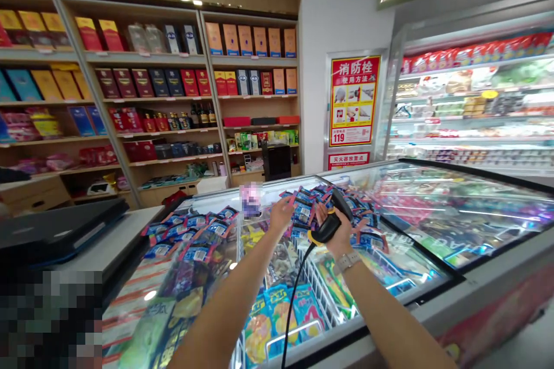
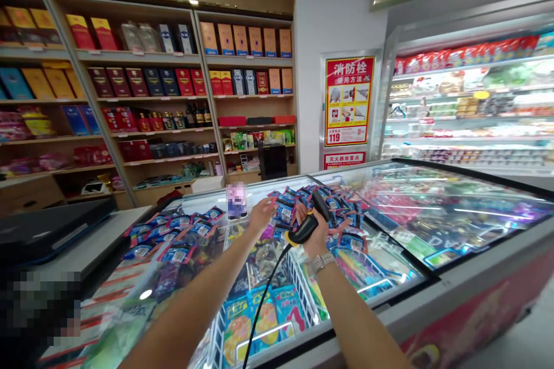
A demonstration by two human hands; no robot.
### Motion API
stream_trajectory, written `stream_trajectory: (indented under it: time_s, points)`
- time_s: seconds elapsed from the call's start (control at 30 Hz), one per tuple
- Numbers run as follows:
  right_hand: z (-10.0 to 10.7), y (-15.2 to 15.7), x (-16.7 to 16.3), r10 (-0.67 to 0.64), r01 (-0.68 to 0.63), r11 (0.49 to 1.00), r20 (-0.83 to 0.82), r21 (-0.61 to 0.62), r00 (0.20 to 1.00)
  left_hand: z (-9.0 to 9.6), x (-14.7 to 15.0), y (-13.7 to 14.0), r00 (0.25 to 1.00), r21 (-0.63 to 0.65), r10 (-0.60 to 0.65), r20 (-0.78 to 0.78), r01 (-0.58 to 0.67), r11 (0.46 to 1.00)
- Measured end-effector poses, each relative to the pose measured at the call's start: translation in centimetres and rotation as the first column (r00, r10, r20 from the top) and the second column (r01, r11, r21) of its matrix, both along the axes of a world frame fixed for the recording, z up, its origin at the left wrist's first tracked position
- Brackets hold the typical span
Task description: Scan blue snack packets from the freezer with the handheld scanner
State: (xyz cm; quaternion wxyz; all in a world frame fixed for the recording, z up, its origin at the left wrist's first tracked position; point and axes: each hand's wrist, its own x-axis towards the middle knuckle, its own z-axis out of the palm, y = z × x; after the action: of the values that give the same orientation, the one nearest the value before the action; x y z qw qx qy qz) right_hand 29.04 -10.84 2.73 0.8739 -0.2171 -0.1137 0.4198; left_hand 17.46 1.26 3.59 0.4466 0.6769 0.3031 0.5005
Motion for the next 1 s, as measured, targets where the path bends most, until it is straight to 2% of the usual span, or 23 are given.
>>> stream_trajectory:
  time_s: [0.1,0.2,0.27,0.37,0.53,0.63,0.73,0.8,0.87,0.93,0.97,1.0]
  points:
    - [-1.4,0.5,2.0,-0.037,0.037,0.998,0.004,-0.059,0.999,-0.1,3.7,0.2,0.967,0.256,0.016,-0.256,0.052,0.965]
    - [-3.0,1.5,2.6,-0.081,0.084,0.986,0.029,-0.144,0.996,-0.8,5.1,0.5,0.900,0.374,0.070,-0.431,0.107,0.921]
    - [-3.5,2.2,2.6,-0.104,0.107,0.982,0.032,-0.155,0.994,-1.3,5.3,0.7,0.875,0.402,0.104,-0.472,0.109,0.909]
    - [-3.2,2.5,2.3,-0.125,0.115,0.980,-0.051,-0.164,0.991,-1.5,5.4,0.7,0.854,0.440,0.163,-0.494,0.084,0.894]
    - [-1.6,1.0,1.9,-0.118,0.098,0.984,-0.132,-0.148,0.984,-0.3,3.9,1.0,0.875,0.462,0.215,-0.433,0.011,0.887]
    - [-0.7,-0.2,1.1,-0.105,0.096,0.992,-0.120,-0.077,0.987,1.0,-0.4,2.2,0.891,0.490,0.254,-0.376,-0.041,0.871]
    - [0.0,-0.3,-1.0,-0.024,0.020,0.998,-0.080,-0.056,0.997,1.9,-8.0,3.5,0.826,0.504,0.382,-0.414,-0.141,0.852]
    - [0.3,0.4,-3.5,0.098,-0.101,0.992,-0.038,-0.080,0.994,1.8,-14.1,3.8,0.705,0.495,0.511,-0.492,-0.256,0.830]
    - [0.4,1.5,-6.7,0.240,-0.239,0.963,-0.007,-0.127,0.971,1.2,-19.8,3.6,0.527,0.484,0.617,-0.584,-0.385,0.786]
    - [0.1,2.5,-10.4,0.372,-0.366,0.912,-0.004,-0.183,0.928,0.1,-24.4,2.9,0.343,0.460,0.658,-0.671,-0.504,0.731]
    - [-0.1,3.0,-12.3,0.432,-0.424,0.881,-0.012,-0.210,0.902,-0.5,-26.1,2.5,0.288,0.429,0.646,-0.707,-0.552,0.715]
    - [-0.4,3.4,-14.1,0.484,-0.476,0.847,-0.025,-0.236,0.875,-1.1,-27.4,2.1,0.276,0.385,0.623,-0.732,-0.588,0.712]
